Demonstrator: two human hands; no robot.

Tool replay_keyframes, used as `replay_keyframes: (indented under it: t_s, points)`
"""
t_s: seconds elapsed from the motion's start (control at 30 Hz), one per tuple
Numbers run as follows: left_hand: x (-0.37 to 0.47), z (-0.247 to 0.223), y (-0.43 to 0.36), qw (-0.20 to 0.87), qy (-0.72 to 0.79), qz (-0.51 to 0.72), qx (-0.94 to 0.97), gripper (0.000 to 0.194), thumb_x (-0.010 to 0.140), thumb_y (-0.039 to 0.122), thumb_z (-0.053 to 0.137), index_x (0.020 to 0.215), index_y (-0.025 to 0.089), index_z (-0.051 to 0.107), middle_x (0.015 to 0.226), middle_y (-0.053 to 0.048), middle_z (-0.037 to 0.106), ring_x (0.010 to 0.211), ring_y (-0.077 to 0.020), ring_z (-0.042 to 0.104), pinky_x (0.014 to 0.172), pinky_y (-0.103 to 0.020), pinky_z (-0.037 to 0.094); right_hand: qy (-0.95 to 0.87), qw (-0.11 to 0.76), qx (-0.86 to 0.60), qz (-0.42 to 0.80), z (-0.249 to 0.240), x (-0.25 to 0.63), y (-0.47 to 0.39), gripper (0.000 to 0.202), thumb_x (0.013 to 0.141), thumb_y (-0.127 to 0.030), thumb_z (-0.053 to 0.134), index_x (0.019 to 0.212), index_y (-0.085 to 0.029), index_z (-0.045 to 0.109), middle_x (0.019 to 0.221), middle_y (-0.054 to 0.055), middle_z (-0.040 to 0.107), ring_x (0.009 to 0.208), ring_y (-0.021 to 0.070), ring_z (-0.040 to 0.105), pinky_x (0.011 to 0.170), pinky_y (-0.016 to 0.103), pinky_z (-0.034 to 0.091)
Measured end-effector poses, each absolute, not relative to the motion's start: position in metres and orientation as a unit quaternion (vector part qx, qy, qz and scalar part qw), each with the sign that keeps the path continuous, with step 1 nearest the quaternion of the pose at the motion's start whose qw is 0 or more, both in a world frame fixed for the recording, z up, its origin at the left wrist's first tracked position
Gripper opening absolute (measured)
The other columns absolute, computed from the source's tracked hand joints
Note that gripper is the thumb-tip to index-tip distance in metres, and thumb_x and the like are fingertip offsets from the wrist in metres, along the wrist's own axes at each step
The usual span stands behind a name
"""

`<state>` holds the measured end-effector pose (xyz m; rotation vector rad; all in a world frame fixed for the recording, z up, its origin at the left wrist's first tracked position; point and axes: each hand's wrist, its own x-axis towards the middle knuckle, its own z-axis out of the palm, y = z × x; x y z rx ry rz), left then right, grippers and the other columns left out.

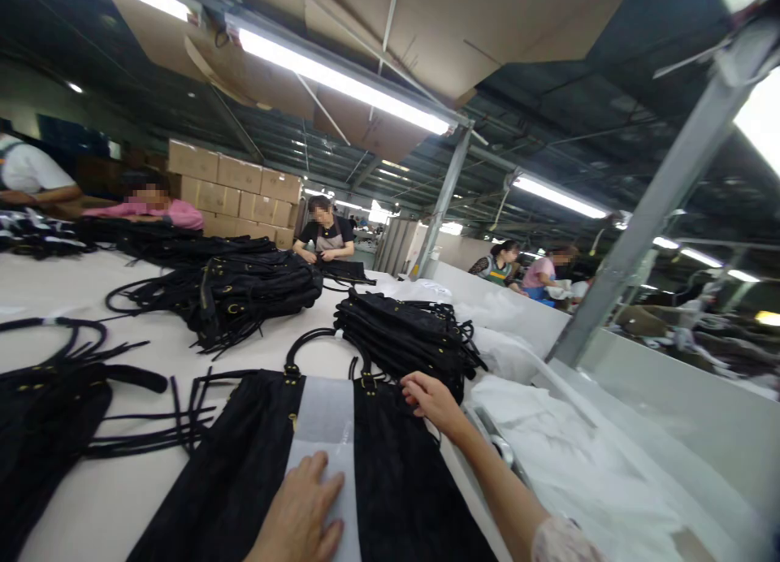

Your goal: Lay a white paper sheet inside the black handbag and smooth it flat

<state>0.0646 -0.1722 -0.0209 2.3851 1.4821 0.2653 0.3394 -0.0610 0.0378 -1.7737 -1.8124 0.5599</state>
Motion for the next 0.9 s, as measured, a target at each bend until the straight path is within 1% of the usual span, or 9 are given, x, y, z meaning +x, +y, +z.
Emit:
replay_keyframes:
  t_s: [0.07,0.1,0.17,0.23,0.37,0.5,0.63,0.77,0.9]
  points:
    - [0.057,-0.037,-0.165,0.148,0.525,0.095,0.833,0.062,0.084,0.027,0.055,0.144,0.013,0.047,0.154,-0.02,0.036,0.142,-0.0354,0.034,0.118,-0.049,0.03,-0.654,0.26,-0.69,0.168,0.065,0.395,-0.085,0.027,0.087,-0.037,0.044,0.09,-0.021,0.065,0.087,0.003,0.066,0.089,0.0201,0.062,0.075,0.029,0.048]
    - [0.054,-0.045,-0.16,0.141,0.53,0.101,0.83,0.062,0.085,0.029,0.054,0.144,0.01,0.047,0.153,-0.021,0.037,0.142,-0.0351,0.034,0.117,-0.049,0.031,-0.637,0.252,-0.713,0.15,0.075,0.421,-0.1,0.025,0.085,-0.036,0.047,0.081,-0.02,0.065,0.082,0.003,0.066,0.089,0.0211,0.061,0.077,0.03,0.046]
    - [0.051,-0.055,-0.15,0.123,0.534,0.122,0.827,0.056,0.087,0.03,0.052,0.139,0.01,0.052,0.149,-0.019,0.044,0.139,-0.0339,0.041,0.116,-0.048,0.035,-0.589,0.227,-0.763,0.139,0.084,0.463,-0.13,0.024,0.081,-0.032,0.049,0.065,-0.019,0.061,0.071,0.005,0.065,0.08,0.0216,0.06,0.073,0.03,0.044]
    - [0.052,-0.055,-0.146,0.107,0.531,0.127,0.831,0.051,0.088,0.029,0.049,0.135,0.01,0.056,0.146,-0.017,0.049,0.136,-0.0326,0.045,0.115,-0.047,0.036,-0.538,0.203,-0.802,0.163,0.081,0.487,-0.156,0.027,0.079,-0.028,0.049,0.055,-0.018,0.058,0.061,0.006,0.063,0.067,0.0193,0.058,0.064,0.029,0.041]
    - [0.06,-0.032,-0.155,0.087,0.537,0.052,0.837,0.051,0.091,0.025,0.042,0.135,0.003,0.055,0.147,-0.021,0.047,0.137,-0.0321,0.044,0.117,-0.048,0.031,-0.47,0.194,-0.825,0.247,0.062,0.494,-0.184,0.036,0.087,-0.032,0.043,0.057,-0.017,0.059,0.06,0.006,0.066,0.048,0.012,0.046,0.05,0.023,0.031]
    - [0.064,-0.014,-0.164,0.069,0.547,0.01,0.834,0.048,0.094,0.025,0.041,0.137,0.008,0.054,0.149,-0.018,0.045,0.138,-0.032,0.042,0.116,-0.049,0.032,-0.434,0.199,-0.823,0.307,0.058,0.487,-0.192,0.04,0.088,-0.036,0.041,0.06,-0.015,0.061,0.061,0.007,0.066,0.04,0.0084,0.035,0.042,0.022,0.021]
    - [0.062,-0.013,-0.164,0.057,0.545,0.024,0.836,0.044,0.094,0.025,0.043,0.133,0.011,0.059,0.146,-0.016,0.05,0.135,-0.0308,0.046,0.112,-0.047,0.038,-0.43,0.21,-0.818,0.319,0.066,0.485,-0.195,0.028,0.078,-0.03,0.051,0.057,-0.014,0.061,0.056,0.004,0.062,0.04,0.0075,0.032,0.04,0.023,0.015]
    - [0.062,-0.007,-0.168,0.036,0.54,0.007,0.841,0.043,0.095,0.025,0.042,0.132,0.012,0.06,0.144,-0.016,0.052,0.133,-0.0311,0.047,0.107,-0.047,0.04,-0.457,0.243,-0.807,0.286,0.077,0.487,-0.205,0.017,0.064,-0.021,0.056,0.048,-0.016,0.053,0.049,-0.001,0.051,0.044,0.0072,0.032,0.041,0.022,0.016]
    - [0.066,0.003,-0.173,0.015,0.536,-0.019,0.844,0.044,0.097,0.026,0.038,0.135,0.013,0.058,0.143,-0.014,0.053,0.132,-0.0318,0.048,0.107,-0.049,0.039,-0.458,0.248,-0.811,0.266,0.068,0.494,-0.237,0.013,0.062,-0.028,0.053,0.054,-0.019,0.056,0.053,-0.001,0.051,0.047,0.0094,0.035,0.044,0.023,0.022]
